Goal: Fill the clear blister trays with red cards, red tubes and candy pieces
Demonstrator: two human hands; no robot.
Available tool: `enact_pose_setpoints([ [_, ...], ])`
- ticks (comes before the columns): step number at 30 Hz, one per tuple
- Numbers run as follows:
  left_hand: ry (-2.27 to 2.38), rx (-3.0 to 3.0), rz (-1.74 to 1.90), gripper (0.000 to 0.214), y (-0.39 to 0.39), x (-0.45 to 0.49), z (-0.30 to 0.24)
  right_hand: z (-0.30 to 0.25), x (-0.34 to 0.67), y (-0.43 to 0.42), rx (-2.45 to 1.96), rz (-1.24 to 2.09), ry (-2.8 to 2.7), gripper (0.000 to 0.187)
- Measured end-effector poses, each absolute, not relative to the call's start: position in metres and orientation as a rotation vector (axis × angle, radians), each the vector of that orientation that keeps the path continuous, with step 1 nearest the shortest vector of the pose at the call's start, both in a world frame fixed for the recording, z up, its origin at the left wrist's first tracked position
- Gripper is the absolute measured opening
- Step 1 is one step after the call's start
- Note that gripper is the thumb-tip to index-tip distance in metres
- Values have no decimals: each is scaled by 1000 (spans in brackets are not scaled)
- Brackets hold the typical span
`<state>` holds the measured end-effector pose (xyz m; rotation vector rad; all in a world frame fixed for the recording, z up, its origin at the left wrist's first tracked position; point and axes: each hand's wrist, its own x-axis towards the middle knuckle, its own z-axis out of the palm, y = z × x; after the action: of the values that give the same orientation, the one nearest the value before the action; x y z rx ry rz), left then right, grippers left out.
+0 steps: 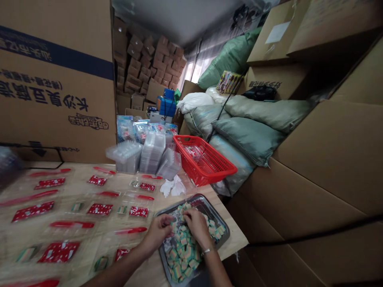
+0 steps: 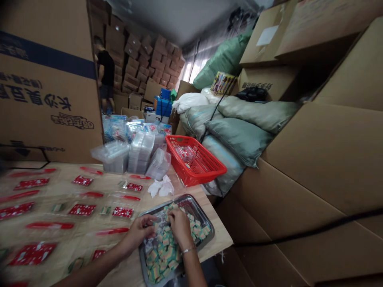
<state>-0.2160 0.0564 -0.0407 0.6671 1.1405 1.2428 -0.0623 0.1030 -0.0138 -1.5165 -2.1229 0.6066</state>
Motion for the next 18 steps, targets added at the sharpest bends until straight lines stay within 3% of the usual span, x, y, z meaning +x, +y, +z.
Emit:
enact_pose_setpoints([
  [6,1198,732,1243,22,58,-216,-45,-13,-63,104,-1453,554,-2177,16],
  [12,1180,762,1255,18,58,-218,-42,-8,-70,84,-1106,1233,-1912,6],
  [18,1107,855,1201,19,58,-223,-42,-18,-80,81,-1191,1147,-1907,8],
])
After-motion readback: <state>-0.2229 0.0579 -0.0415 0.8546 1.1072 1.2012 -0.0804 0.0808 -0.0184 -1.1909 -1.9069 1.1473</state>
